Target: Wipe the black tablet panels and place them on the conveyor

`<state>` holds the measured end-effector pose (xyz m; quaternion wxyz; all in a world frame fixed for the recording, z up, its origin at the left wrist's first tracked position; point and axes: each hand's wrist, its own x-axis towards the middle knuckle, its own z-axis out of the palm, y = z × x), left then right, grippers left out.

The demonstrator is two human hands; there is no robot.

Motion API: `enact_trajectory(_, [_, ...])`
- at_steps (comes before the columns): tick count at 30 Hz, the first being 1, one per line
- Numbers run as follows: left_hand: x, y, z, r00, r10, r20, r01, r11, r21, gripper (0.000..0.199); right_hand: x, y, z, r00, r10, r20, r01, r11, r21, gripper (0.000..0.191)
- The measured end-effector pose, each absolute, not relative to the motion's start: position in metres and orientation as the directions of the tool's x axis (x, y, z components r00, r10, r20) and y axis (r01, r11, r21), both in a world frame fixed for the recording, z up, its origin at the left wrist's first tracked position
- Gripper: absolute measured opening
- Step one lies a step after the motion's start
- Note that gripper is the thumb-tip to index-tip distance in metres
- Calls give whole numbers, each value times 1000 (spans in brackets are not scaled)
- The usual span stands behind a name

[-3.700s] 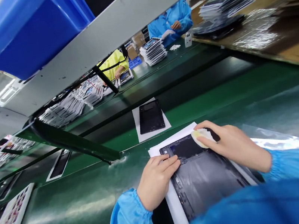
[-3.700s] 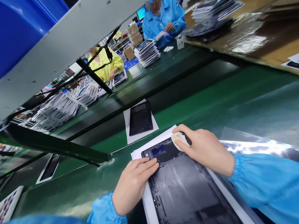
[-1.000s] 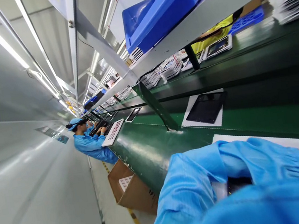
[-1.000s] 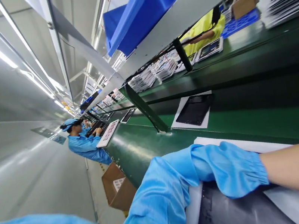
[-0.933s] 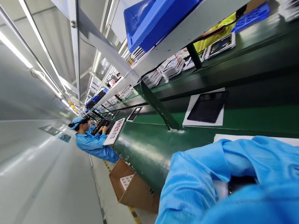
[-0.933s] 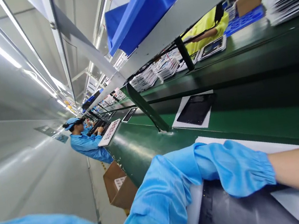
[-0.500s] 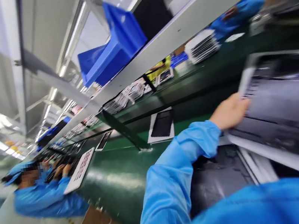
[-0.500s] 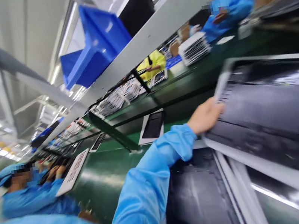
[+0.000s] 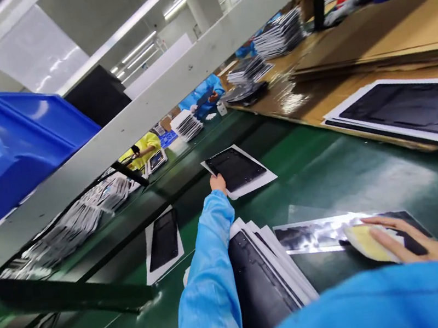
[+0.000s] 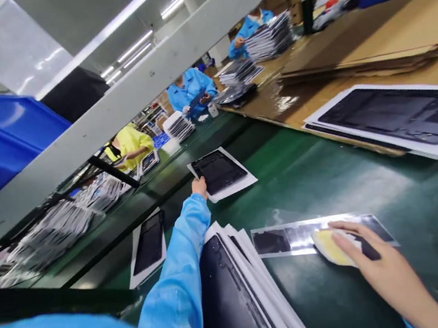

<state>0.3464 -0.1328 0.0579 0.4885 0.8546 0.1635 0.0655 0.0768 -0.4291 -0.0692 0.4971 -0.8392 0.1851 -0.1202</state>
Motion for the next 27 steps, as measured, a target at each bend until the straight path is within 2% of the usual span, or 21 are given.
enact_trajectory(4, [347,-130,55,954,299,-31,225,-644,731,35,66,-425,-76,929,-339,151,-74,-567,-820,44])
enact_trajectory(7, [340,-131,67,980,201,9,157,-790,593,40,67,-423,-93,938,-251,240,6,-679,-734,45])
enact_trajectory(9, [327,-141,75,999,51,-1,45,-870,491,37,69,-422,-101,944,-222,243,8,-724,-690,45])
enact_trajectory(12, [291,-170,79,943,-300,-144,-230,-901,367,25,70,-421,-105,945,-215,246,1,-751,-661,44])
enact_trajectory(15, [242,-203,72,753,-566,-335,-492,-823,284,30,70,-421,-106,941,-199,275,27,-764,-645,44])
enact_trajectory(18, [201,-229,63,600,-669,-439,-648,-728,223,44,71,-419,-105,932,-186,310,59,-769,-636,44])
enact_trajectory(23, [174,-253,62,318,-811,-490,-831,-488,268,53,69,-414,-93,947,-154,283,88,-722,-686,46])
enact_trajectory(27, [164,-265,68,139,-894,-427,-878,-311,365,68,65,-409,-66,960,-128,249,132,-579,-805,49])
